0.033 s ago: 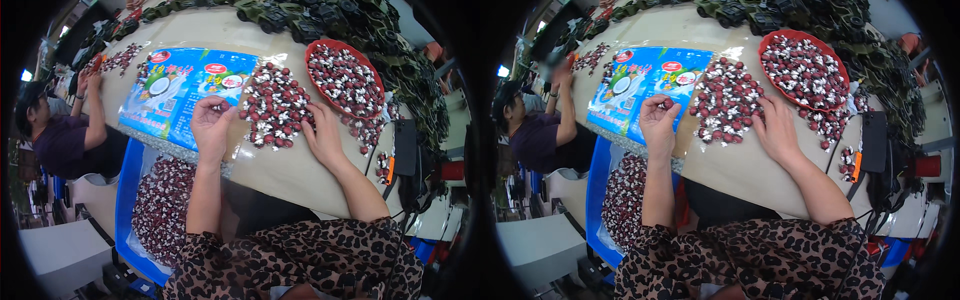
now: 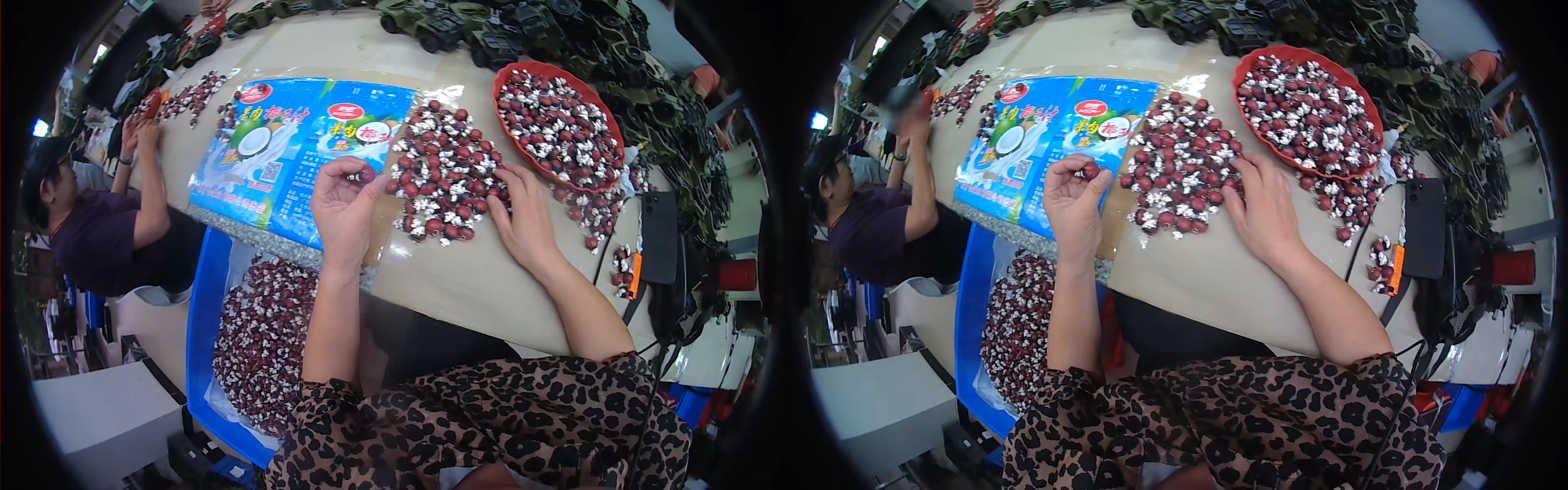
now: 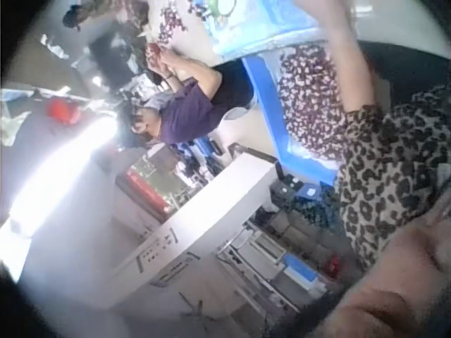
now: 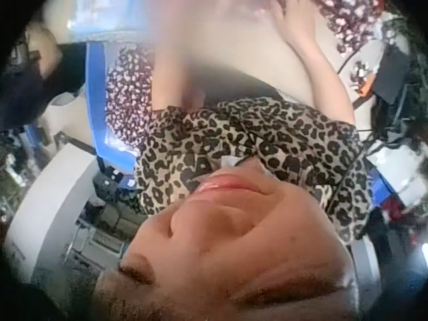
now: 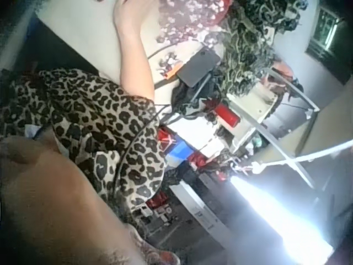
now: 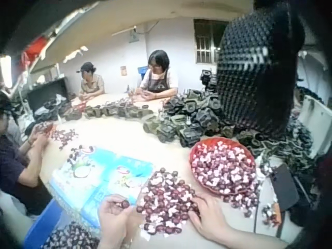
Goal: The person assembles small decorative items by attaching white parts to round beads by hand and placing them onto the table.
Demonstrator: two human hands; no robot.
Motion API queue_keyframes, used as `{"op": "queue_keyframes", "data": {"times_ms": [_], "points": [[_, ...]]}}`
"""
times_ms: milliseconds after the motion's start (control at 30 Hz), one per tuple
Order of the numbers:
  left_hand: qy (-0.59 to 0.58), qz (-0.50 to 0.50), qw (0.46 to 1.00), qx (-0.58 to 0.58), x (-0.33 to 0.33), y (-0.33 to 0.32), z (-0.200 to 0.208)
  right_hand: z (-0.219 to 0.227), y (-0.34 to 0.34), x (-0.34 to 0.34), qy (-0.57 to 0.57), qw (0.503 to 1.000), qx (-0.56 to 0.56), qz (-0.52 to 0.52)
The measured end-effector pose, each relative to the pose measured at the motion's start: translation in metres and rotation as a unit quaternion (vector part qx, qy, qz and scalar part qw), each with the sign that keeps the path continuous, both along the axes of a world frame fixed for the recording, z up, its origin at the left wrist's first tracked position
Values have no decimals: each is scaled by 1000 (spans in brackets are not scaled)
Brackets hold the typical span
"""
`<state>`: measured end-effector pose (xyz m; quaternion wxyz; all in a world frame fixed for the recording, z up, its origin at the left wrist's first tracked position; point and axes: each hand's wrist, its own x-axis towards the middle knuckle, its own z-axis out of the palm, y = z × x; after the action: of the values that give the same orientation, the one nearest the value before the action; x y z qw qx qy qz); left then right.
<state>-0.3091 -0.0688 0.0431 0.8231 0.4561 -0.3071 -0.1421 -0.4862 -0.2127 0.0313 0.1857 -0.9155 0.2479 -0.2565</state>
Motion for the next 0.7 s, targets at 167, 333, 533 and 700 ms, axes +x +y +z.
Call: {"op": "queue_keyframes", "data": {"times_ms": [167,333,533,700], "points": [[-35,-18,999,13,-12,-11,-8,-2,-3,0,-11,1000,-4,8],[-4,-42,999,-1,-25,-14,-10,0,-3,1,-7,1000,1,1],[190,-167,967,19,-50,-15,-10,-1,-6,-2,-42,996,80,-12],[239,-207,949,-7,-72,-18,-11,1,-11,-6,-122,992,-15,-19]]}}
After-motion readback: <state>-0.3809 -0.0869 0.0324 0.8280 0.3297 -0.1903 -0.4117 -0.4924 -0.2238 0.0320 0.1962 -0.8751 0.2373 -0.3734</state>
